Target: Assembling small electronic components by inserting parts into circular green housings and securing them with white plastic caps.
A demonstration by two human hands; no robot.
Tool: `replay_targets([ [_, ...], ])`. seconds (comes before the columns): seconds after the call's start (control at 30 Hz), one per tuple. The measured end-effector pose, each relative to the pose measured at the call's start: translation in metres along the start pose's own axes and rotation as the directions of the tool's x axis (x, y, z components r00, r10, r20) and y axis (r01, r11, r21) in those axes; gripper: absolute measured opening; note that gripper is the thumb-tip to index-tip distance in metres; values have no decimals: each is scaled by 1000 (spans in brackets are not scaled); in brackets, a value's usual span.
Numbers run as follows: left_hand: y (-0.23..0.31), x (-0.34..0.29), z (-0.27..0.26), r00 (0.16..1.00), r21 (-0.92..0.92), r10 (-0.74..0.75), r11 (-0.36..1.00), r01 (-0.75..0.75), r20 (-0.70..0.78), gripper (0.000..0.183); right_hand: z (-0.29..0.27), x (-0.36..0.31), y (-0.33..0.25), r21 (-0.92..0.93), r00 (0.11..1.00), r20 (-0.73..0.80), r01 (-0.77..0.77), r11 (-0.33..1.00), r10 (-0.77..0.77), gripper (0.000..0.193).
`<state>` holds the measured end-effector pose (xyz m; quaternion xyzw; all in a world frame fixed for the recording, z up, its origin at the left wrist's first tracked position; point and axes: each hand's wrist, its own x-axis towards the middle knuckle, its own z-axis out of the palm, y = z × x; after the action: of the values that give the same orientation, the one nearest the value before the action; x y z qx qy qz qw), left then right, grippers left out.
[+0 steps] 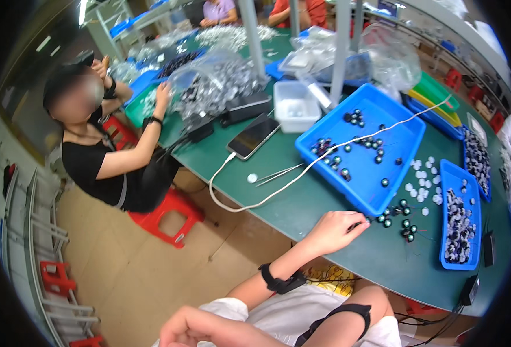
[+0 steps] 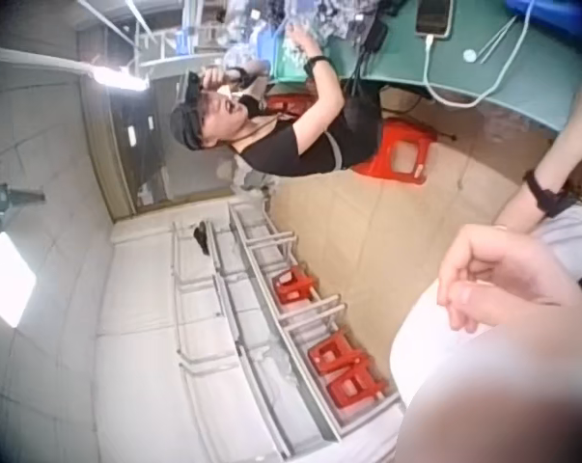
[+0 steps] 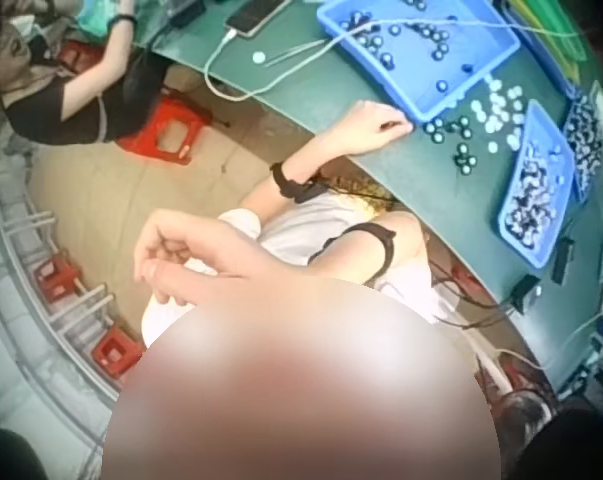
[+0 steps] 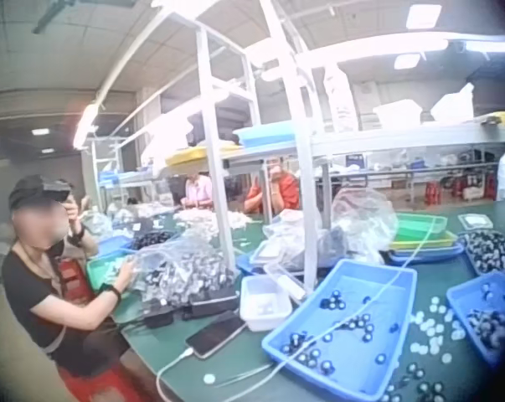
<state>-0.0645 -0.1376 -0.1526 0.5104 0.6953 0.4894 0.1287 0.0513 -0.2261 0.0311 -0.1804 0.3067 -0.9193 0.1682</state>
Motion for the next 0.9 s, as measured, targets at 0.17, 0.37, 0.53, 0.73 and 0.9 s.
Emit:
replay_targets([
  [0.17,1,0,3,995,-108,-43,994,33,-90,14,-15,-25,9,-111,992,-82,90,990,-100,7],
  [0.37,1,3,7,983,-74,1,997,-15,-181,20,-46,-62,-7,-373,978,-70,159,914,-199,13],
  [0.53,18,-13,-7,980,-169,-194,965,199,44,34,-77,-119,-39,-785,957,-114,77,615,-266,9],
  [0.73,60,-37,13,946,-329,-260,891,313,195,38,-119,-214,-50,-844,714,-510,-309,438,-480,11],
  [0.9,83,-33,52,907,-596,-233,692,408,350,33,-122,-244,-44,-871,534,-480,-383,308,-695,18],
])
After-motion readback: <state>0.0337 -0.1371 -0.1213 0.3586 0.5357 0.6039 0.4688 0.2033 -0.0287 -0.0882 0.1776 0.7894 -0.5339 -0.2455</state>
